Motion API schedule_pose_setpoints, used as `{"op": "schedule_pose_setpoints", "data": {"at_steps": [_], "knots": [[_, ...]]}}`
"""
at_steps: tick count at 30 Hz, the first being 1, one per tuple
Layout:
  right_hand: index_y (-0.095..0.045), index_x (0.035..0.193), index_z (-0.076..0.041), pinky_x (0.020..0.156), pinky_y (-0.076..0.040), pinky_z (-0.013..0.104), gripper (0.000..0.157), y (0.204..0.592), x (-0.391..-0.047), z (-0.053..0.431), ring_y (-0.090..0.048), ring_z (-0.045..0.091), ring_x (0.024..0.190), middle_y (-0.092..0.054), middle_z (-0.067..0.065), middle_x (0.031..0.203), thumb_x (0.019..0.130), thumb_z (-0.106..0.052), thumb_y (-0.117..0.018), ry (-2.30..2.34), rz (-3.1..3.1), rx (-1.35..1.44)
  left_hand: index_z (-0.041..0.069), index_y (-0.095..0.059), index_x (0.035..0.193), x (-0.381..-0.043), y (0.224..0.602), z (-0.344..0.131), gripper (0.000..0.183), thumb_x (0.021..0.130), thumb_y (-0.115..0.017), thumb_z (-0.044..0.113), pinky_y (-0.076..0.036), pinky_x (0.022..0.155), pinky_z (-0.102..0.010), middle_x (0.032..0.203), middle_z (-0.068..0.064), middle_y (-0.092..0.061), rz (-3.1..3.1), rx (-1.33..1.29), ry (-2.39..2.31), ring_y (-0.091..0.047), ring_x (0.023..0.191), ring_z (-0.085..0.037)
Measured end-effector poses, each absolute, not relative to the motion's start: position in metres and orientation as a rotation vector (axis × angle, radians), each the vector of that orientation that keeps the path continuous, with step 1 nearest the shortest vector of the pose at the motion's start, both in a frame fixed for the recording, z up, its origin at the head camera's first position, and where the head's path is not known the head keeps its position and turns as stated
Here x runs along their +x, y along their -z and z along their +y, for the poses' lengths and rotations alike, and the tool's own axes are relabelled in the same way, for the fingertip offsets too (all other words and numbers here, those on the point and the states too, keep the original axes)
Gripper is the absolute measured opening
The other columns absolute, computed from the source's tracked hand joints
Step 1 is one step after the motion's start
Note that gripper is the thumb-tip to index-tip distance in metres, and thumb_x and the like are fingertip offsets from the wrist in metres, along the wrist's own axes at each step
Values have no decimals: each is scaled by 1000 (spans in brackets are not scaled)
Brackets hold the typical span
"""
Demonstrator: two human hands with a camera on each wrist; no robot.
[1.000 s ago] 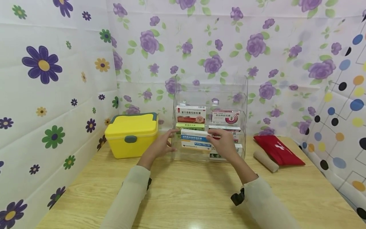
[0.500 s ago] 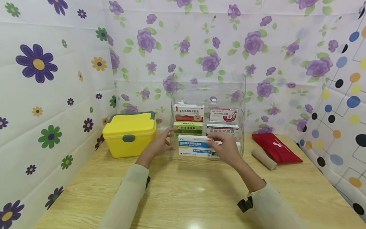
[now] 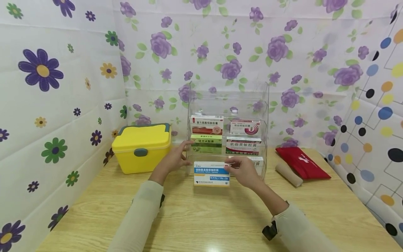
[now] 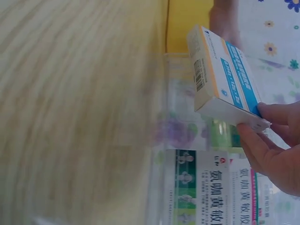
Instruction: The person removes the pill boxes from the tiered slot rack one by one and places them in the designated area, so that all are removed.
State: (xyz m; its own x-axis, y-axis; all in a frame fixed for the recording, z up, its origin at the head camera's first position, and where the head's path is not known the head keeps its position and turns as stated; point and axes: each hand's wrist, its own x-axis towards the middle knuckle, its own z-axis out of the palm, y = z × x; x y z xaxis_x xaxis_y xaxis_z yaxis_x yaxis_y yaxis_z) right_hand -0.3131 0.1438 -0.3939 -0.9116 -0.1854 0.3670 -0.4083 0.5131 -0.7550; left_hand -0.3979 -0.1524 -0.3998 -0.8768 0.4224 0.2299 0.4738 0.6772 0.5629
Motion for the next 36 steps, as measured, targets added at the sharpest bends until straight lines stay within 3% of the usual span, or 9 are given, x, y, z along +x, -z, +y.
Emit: {"op": "schedule_pose_setpoints", "data": {"at_steps": [9, 16, 28, 36], "knots": [[-76, 99, -4, 71, -58, 30, 13, 413, -326, 140, -70, 24, 88, -73, 9, 101, 86, -4, -76, -1419, -2544, 520, 34, -31, 149, -399, 402, -153, 86, 82, -81, 13, -57, 83, -40, 141, -20, -54, -2812, -731, 976, -69, 90, -22], [-76, 96, -1, 60, -49, 24, 10, 421, -334, 140, -58, 17, 73, -70, 8, 90, 87, -3, -75, -1474, -2538, 624, 35, -31, 148, -399, 401, -152, 86, 83, -81, 11, -57, 83, -41, 140, -20, -54, -2816, -711, 990, -69, 90, -22], [-75, 103, 1, 69, -55, 28, 15, 432, -347, 137, -65, 17, 85, -70, 10, 98, 89, -5, -72, -1410, -2645, 650, 36, -31, 148, -398, 400, -152, 85, 84, -80, 10, -57, 83, -41, 140, -20, -54, -2835, -691, 1016, -68, 88, -20], [-75, 102, 0, 64, -52, 27, 14, 432, -349, 138, -63, 19, 82, -71, 12, 100, 89, -2, -72, -1389, -2644, 678, 37, -30, 148, -398, 400, -151, 85, 84, -80, 11, -56, 84, -42, 140, -21, -54, -2832, -699, 1013, -68, 85, -19]]}}
